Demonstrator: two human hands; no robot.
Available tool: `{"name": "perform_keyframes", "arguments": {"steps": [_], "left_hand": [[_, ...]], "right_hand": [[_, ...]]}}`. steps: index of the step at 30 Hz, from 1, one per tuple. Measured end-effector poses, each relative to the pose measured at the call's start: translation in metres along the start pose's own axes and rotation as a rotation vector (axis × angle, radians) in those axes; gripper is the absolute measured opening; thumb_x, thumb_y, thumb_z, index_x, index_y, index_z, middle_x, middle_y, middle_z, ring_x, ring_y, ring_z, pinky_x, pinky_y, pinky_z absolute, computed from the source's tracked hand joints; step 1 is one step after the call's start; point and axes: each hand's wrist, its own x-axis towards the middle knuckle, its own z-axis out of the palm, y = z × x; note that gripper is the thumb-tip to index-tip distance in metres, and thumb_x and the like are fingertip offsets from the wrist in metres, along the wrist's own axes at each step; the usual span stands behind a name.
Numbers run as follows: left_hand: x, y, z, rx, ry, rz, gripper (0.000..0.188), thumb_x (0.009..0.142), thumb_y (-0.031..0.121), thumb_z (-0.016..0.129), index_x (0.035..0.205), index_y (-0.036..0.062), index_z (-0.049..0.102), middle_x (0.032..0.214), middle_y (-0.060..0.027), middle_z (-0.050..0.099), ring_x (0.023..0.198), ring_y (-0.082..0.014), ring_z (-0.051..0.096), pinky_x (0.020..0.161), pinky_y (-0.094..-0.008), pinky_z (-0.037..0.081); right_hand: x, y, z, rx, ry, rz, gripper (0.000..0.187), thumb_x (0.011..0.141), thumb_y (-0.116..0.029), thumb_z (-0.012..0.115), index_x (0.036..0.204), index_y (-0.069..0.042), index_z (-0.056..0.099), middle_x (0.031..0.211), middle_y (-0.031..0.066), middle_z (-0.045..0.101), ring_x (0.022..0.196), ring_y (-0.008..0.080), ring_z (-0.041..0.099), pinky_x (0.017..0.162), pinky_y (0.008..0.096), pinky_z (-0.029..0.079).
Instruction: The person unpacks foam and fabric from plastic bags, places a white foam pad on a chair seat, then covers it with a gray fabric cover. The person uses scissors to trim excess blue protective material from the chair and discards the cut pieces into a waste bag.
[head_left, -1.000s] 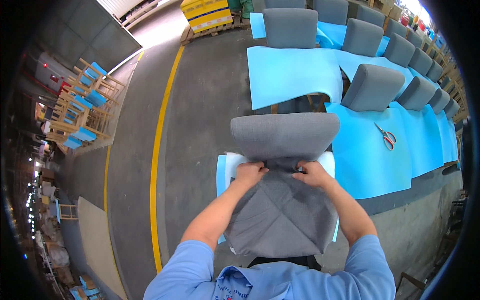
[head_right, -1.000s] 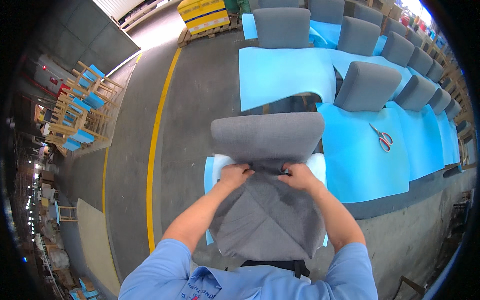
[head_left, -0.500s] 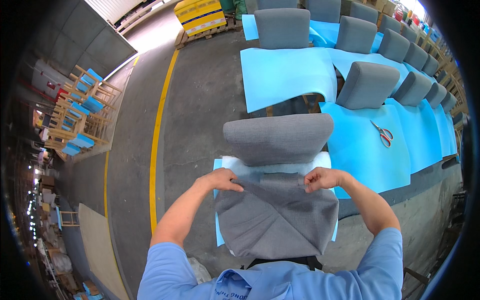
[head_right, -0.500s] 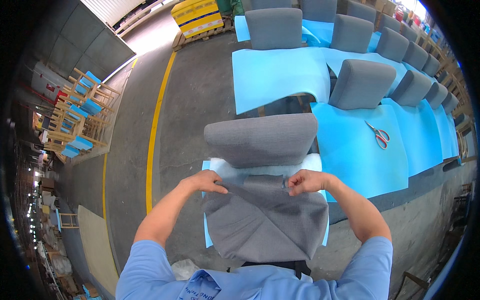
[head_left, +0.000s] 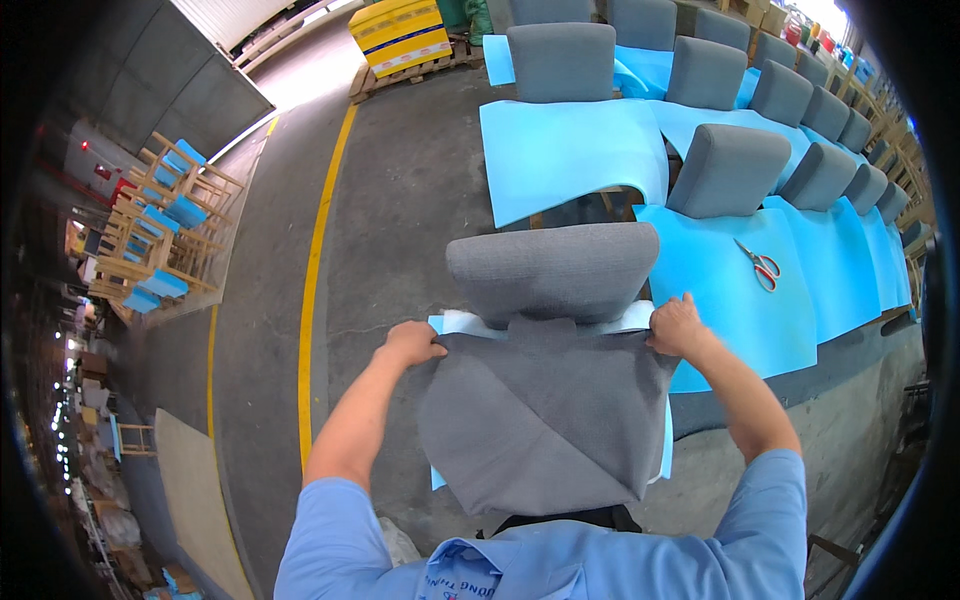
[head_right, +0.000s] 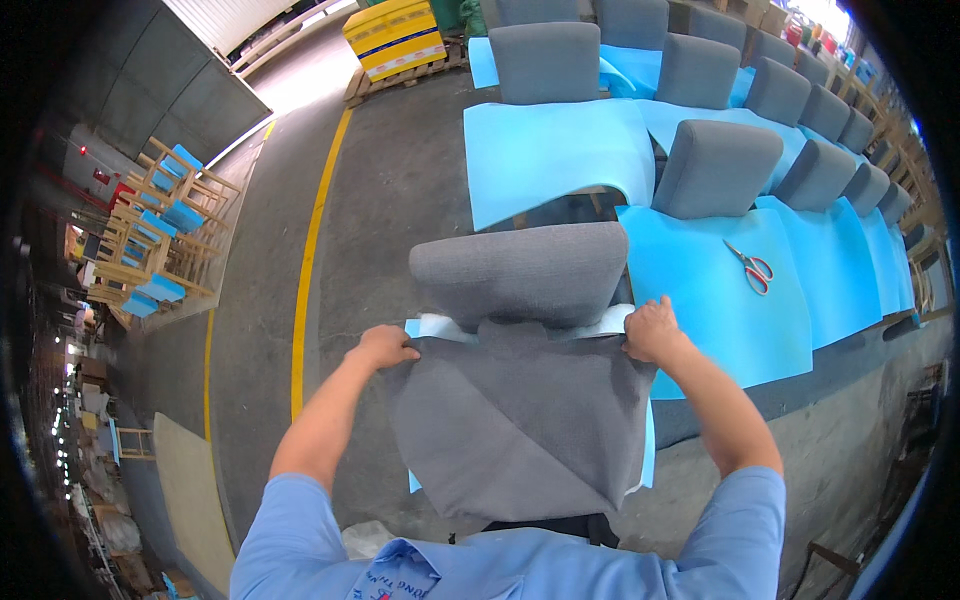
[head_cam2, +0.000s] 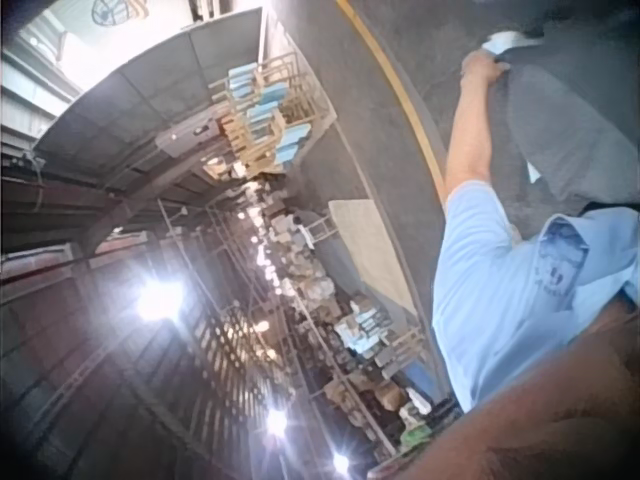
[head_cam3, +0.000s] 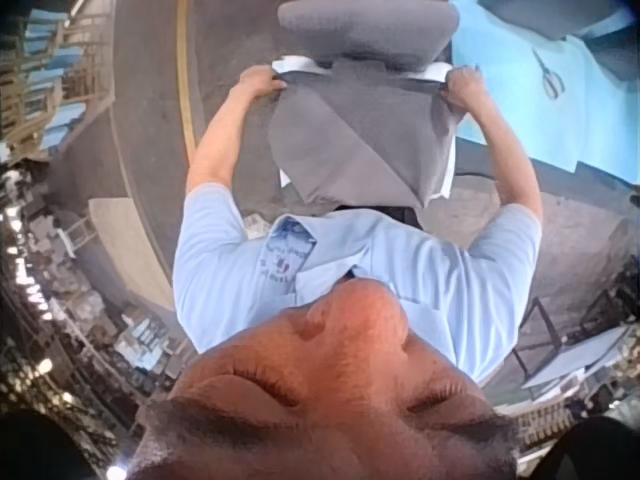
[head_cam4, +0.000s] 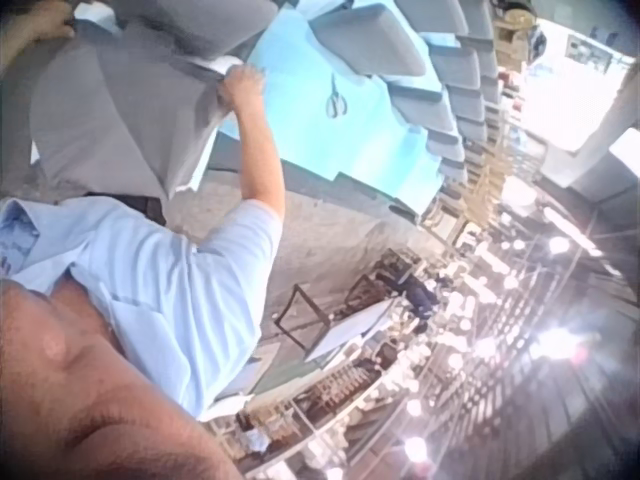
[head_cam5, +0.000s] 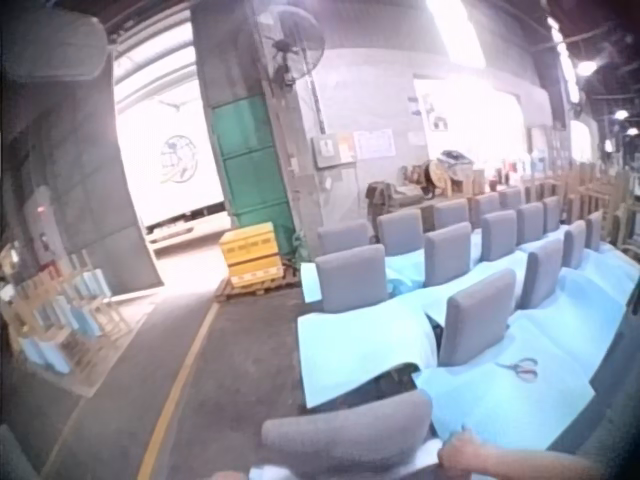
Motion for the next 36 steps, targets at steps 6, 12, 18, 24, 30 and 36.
{"name": "perform_keyframes", "arguments": {"steps": [6, 12, 18, 24, 30, 36], "left_hand": [[0.026, 0.034, 0.068, 0.128, 0.331, 0.107, 0.043, 0.088, 0.039, 0.075, 0.124, 0.0144, 0.071, 0.129, -0.0098, 0.066, 0.129, -0.0310, 0.056, 0.115, -0.0558, 0.035], [0.036, 0.092, 0.082, 0.009, 0.553, 0.099, 0.042, 0.082, 0.030, 0.079, 0.117, 0.0071, 0.073, 0.121, -0.0128, 0.068, 0.125, -0.0317, 0.058, 0.119, -0.0541, 0.032], [0.015, 0.112, 0.106, -0.293, 0.811, 0.157, 0.033, 0.086, 0.020, 0.072, 0.115, 0.0043, 0.073, 0.120, -0.0140, 0.068, 0.118, -0.0354, 0.059, 0.110, -0.0522, 0.039], [-0.024, 0.175, 0.154, -0.334, 0.626, 0.301, 0.048, 0.091, 0.021, 0.068, 0.135, 0.0036, 0.061, 0.144, -0.0176, 0.054, 0.138, -0.0409, 0.045, 0.119, -0.0536, 0.031], [-0.027, 0.199, 0.169, -0.328, 0.497, 0.322, 0.060, 0.099, 0.026, 0.062, 0.152, 0.0063, 0.044, 0.162, -0.0164, 0.034, 0.151, -0.0424, 0.028, 0.125, -0.0547, 0.023], [-0.009, 0.180, 0.171, -0.240, 0.499, 0.337, 0.066, 0.101, 0.032, 0.058, 0.158, 0.0093, 0.034, 0.166, -0.0144, 0.027, 0.153, -0.0404, 0.025, 0.125, -0.0538, 0.022]], "right_hand": [[0.027, -0.037, 0.050, 0.072, 0.106, 0.024, 0.039, 0.084, -0.041, 0.077, 0.110, -0.012, 0.076, 0.107, 0.0109, 0.074, 0.112, 0.0312, 0.065, 0.110, 0.0578, 0.037], [0.043, -0.074, 0.057, 0.300, 0.318, 0.002, 0.027, 0.086, -0.031, 0.074, 0.106, -0.011, 0.075, 0.106, 0.0121, 0.073, 0.107, 0.0305, 0.067, 0.100, 0.0538, 0.043], [0.040, -0.086, 0.062, 0.326, 0.644, -0.028, 0.020, 0.086, -0.025, 0.072, 0.099, -0.011, 0.077, 0.097, 0.0108, 0.072, 0.095, 0.0305, 0.068, 0.090, 0.0520, 0.046], [0.042, -0.147, 0.041, 0.709, 0.912, -0.176, 0.022, 0.089, -0.021, 0.069, 0.109, -0.012, 0.074, 0.088, 0.0122, 0.072, 0.078, 0.0338, 0.070, 0.076, 0.0448, 0.054], [0.064, -0.157, 0.052, 0.761, 0.895, -0.075, 0.018, 0.091, -0.019, 0.067, 0.107, -0.013, 0.073, 0.088, 0.0144, 0.073, 0.074, 0.0359, 0.072, 0.066, 0.0464, 0.056], [0.057, -0.162, 0.044, 0.982, 1.019, -0.039, 0.013, 0.090, -0.016, 0.068, 0.100, -0.010, 0.074, 0.084, 0.0152, 0.074, 0.076, 0.0360, 0.072, 0.067, 0.0452, 0.056]]}}
